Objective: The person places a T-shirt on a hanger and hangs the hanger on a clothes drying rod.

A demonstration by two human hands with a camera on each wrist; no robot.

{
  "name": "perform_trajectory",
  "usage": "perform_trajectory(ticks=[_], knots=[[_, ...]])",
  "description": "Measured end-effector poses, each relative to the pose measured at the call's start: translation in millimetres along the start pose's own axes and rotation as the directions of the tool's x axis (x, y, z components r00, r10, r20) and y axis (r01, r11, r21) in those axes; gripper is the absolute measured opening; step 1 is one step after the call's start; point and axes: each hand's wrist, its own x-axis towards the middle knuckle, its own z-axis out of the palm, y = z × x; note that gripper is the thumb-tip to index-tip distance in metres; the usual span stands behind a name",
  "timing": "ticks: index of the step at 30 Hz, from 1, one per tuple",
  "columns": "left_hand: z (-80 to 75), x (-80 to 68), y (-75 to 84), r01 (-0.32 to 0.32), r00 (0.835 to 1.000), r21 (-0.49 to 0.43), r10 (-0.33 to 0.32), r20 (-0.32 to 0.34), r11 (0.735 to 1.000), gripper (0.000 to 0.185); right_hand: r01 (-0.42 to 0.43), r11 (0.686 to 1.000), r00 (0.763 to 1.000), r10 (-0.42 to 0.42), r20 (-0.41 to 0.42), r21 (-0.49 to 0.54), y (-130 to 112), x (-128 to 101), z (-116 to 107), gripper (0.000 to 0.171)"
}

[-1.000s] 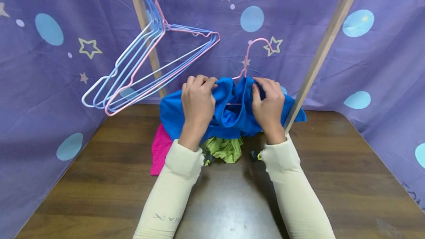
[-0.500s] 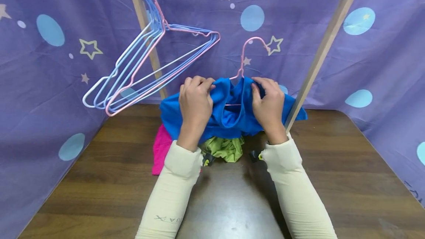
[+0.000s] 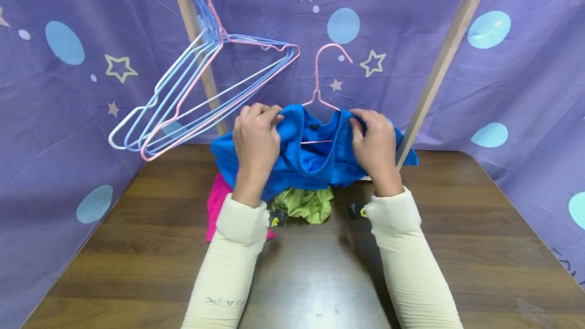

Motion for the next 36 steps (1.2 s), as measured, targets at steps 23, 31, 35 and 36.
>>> perform_trajectory(ticks=[23, 31, 35, 36], knots=[[-12.1, 5.2, -5.6, 0.036, 0.998, -0.053, -0.039, -0.046, 0.998, 0.012, 0.048, 0.999, 0.996, -0.046, 0.070, -0.018, 40, 4, -30, 0.019], [-14.3, 6.8, -11.4, 0.080, 0.996, -0.056, -0.083, -0.044, 0.995, 0.012, 0.006, 1.000, 1.000, -0.006, -0.013, -0.021, 49, 4, -33, 0.018], [-15.6, 7.1, -14.0, 0.088, 0.995, -0.060, -0.091, -0.050, 0.994, 0.011, -0.037, 0.998, 0.999, 0.035, -0.037, -0.055, 51, 4, -35, 0.017], [-16.1, 7.1, -14.1, 0.090, 0.994, -0.061, -0.093, -0.050, 0.994, 0.011, -0.048, 0.997, 0.998, 0.045, -0.041, -0.063, 51, 4, -35, 0.016]])
